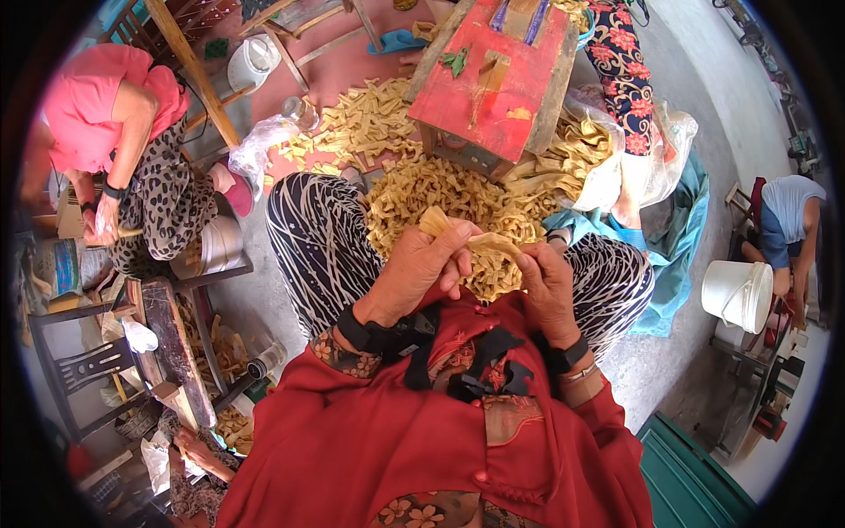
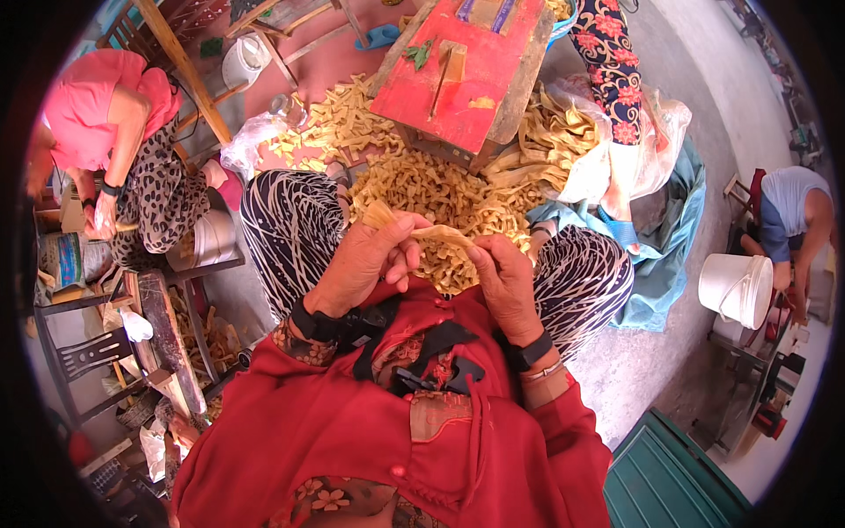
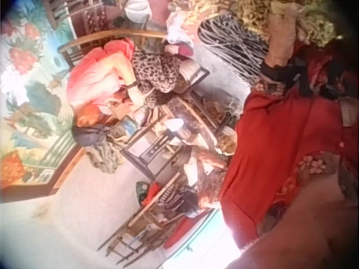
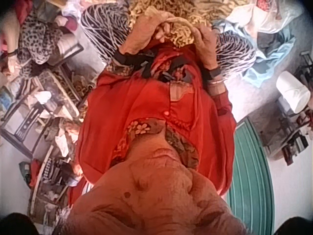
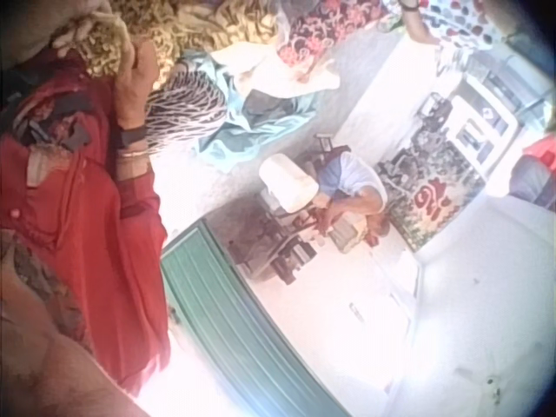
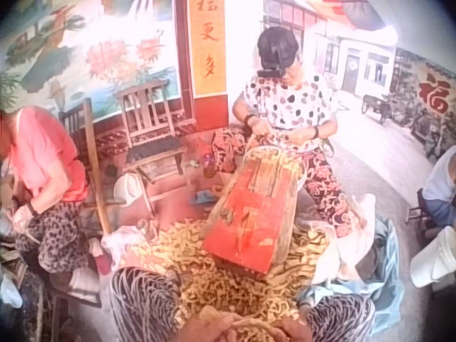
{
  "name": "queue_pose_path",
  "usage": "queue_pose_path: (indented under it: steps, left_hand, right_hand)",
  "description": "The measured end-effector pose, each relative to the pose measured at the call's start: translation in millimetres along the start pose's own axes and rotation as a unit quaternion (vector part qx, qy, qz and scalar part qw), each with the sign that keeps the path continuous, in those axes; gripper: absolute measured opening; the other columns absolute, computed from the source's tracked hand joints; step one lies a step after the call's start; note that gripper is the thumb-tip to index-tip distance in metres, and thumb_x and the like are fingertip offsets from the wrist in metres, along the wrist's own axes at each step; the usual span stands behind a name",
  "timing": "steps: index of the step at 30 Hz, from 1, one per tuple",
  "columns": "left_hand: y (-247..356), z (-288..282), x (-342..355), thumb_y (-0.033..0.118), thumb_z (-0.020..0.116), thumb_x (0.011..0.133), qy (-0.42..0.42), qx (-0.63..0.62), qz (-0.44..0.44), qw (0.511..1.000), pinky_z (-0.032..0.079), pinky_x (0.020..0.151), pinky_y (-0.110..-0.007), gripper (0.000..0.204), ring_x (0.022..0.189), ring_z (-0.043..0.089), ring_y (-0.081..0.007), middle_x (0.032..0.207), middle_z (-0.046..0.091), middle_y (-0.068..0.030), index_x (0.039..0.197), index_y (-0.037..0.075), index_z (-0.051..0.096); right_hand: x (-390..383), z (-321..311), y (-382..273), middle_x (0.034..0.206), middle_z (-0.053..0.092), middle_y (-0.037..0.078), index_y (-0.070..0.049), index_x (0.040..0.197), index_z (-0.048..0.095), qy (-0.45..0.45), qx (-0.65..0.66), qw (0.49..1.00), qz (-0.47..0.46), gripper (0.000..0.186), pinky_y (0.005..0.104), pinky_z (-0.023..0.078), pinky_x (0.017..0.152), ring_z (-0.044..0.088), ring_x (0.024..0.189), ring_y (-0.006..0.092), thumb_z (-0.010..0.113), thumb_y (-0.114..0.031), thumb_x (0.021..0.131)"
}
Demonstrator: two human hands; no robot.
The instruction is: The person weaves and folds strips of light-colored material, likely bamboo or wood shavings, into small intricate shapes by hand, occasionally pressing them onto a small red wooden block.
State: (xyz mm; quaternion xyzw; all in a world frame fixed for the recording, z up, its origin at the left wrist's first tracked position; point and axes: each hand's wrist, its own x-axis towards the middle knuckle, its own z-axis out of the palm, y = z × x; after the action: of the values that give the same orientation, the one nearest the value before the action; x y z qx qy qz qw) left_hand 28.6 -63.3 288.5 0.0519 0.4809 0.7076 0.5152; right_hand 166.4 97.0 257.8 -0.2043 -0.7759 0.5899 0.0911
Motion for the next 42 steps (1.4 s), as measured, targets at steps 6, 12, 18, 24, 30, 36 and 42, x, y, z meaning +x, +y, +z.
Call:
queue_pose_path:
  steps: [6,12,18,24,30,36,42]
  left_hand:
    - [-1,0,10,0.016,0.054,0.092,0.061,0.052,0.016,0.997,0.038,0.041,-0.019,0.017,0.045,0.040,-0.0040,0.064,0.050,0.0004,0.097,0.000,0.057]
    - [25,-18,9,0.012,0.058,0.088,0.071,-0.003,0.079,0.994,0.037,0.042,-0.019,0.010,0.047,0.035,-0.0024,0.064,0.044,0.0046,0.091,0.003,0.056]
    - [61,-16,50,0.012,0.056,0.089,0.098,0.075,0.166,0.978,0.039,0.042,-0.019,0.011,0.046,0.044,-0.0041,0.063,0.047,0.0031,0.086,0.001,0.057]
    - [94,-11,114,0.013,0.056,0.089,0.102,0.207,0.214,0.949,0.039,0.044,-0.020,0.011,0.051,0.043,-0.0035,0.061,0.045,0.0037,0.086,0.002,0.057]
    - [65,-44,160,0.015,0.059,0.082,0.222,0.538,0.293,0.759,0.039,0.051,-0.035,0.021,0.051,0.047,-0.0196,0.058,0.049,-0.0144,0.074,-0.003,0.053]
    - [50,-52,93,0.020,0.061,0.083,0.164,0.492,0.158,0.840,0.043,0.053,-0.034,0.024,0.057,0.058,-0.0176,0.061,0.055,-0.0117,0.077,-0.002,0.054]
    - [-18,-59,34,0.033,0.053,0.094,0.021,0.306,-0.025,0.951,0.043,0.050,-0.027,0.033,0.056,0.056,-0.0114,0.069,0.061,-0.0061,0.089,0.001,0.061]
  right_hand:
    - [18,18,-11,0.069,0.051,0.001,-0.001,0.093,0.057,-0.094,0.080,0.992,0.029,0.019,0.0236,0.040,0.056,0.049,0.063,0.0074,0.053,-0.019,0.094]
    - [27,5,-39,0.059,0.047,0.006,-0.001,0.074,0.056,-0.094,-0.014,0.994,-0.047,0.027,0.0282,0.036,0.050,0.047,0.053,0.0147,0.054,-0.020,0.093]
    - [87,-11,-54,0.061,0.045,0.017,-0.003,0.071,0.046,-0.020,-0.175,0.971,-0.160,0.029,0.0398,0.036,0.048,0.049,0.056,0.0364,0.054,-0.022,0.092]
    - [160,-32,-53,0.059,0.047,0.016,-0.006,0.070,0.046,0.092,-0.314,0.917,-0.227,0.030,0.0421,0.036,0.046,0.049,0.052,0.0363,0.054,-0.026,0.091]
    - [181,-15,-7,0.058,0.052,0.016,-0.006,0.075,0.052,0.100,-0.364,0.908,-0.183,0.025,0.0430,0.039,0.047,0.053,0.053,0.0359,0.055,-0.026,0.090]
    - [108,-13,-16,0.062,0.043,0.011,-0.001,0.089,0.056,-0.005,-0.201,0.974,-0.102,0.025,0.0328,0.038,0.054,0.044,0.059,0.0164,0.048,-0.024,0.096]
    - [52,43,-50,0.076,0.054,0.016,-0.006,0.086,0.051,-0.130,-0.033,0.970,-0.204,0.014,0.0422,0.045,0.062,0.056,0.074,0.0362,0.052,-0.019,0.089]
